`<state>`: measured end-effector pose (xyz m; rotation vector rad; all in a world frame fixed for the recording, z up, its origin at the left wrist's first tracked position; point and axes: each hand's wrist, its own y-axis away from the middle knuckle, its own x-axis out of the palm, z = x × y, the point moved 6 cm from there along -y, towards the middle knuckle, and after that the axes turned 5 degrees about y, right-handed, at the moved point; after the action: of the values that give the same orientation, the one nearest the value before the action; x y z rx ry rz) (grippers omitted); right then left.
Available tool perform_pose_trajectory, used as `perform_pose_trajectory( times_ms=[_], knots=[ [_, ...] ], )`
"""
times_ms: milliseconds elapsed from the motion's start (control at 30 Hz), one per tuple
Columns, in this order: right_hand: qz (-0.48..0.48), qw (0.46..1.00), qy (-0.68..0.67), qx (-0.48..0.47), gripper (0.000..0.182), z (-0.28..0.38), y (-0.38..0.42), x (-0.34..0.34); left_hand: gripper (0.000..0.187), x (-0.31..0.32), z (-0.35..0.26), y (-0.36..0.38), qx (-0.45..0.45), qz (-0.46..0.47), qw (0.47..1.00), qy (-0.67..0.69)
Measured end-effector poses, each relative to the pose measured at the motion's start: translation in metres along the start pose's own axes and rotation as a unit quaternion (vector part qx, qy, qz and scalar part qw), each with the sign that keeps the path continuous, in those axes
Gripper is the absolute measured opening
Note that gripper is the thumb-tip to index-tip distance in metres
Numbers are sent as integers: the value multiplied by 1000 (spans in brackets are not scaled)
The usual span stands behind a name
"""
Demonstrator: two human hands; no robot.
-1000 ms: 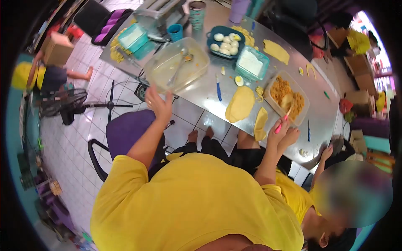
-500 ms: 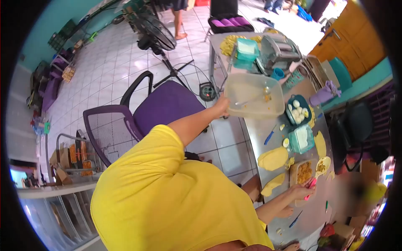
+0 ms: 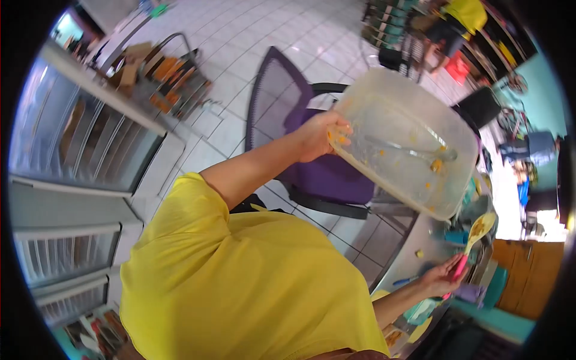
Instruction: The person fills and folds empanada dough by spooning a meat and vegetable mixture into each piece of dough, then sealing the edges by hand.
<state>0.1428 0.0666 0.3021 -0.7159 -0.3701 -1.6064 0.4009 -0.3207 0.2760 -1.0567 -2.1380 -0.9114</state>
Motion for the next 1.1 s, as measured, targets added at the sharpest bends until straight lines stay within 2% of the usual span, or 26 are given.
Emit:
perform_pose_trajectory(
  times_ms=[67, 100, 167, 200, 300, 400, 467, 500, 533, 600, 700, 800, 933, 1100],
  knots=[
    [78, 994, -46, 65, 32, -38, 18, 73, 63, -43, -52, 36, 86, -32, 995, 50],
    [111, 986, -69, 103, 31, -58, 31, 108, 63, -63, -72, 55, 95, -41, 993, 55],
    [172, 965, -106, 170, 30, -99, 75, 180, 64, -115, -125, 99, 219, -80, 969, 76],
    [201, 952, -118, 197, 29, -119, 102, 214, 64, -143, -140, 120, 223, -87, 968, 78],
    [264, 915, -125, 277, 31, -181, 184, 299, 67, -244, -189, 189, 315, -195, 925, 80],
    [292, 873, -129, 367, 31, -228, 276, 366, 62, -346, -192, 258, 361, -342, 865, 69],
    [301, 852, -131, 407, 30, -253, 321, 392, 55, -385, -180, 291, 363, -432, 824, 45],
    [300, 849, -95, 424, 32, -268, 337, 401, 55, -414, -165, 301, 338, -477, 809, 56],
    [306, 835, -114, 443, 28, -281, 352, 408, 54, -438, -151, 311, 310, -522, 792, 67],
    [331, 831, -44, 444, 29, -296, 387, 424, 70, -454, -132, 326, 301, -548, 770, 129],
    [351, 800, -35, 485, 28, -334, 425, 441, 71, -482, -100, 342, 292, -570, 751, 161],
    [357, 792, 0, 495, 27, -361, 467, 470, 72, -495, -82, 354, 295, -594, 717, 214],
    [346, 779, 5, 523, 26, -419, 511, 510, 71, -520, -96, 337, 281, -593, 723, 217],
    [327, 761, -16, 560, 24, -502, 531, 560, 71, -546, -161, 264, 260, -598, 741, 158]
  ],
)
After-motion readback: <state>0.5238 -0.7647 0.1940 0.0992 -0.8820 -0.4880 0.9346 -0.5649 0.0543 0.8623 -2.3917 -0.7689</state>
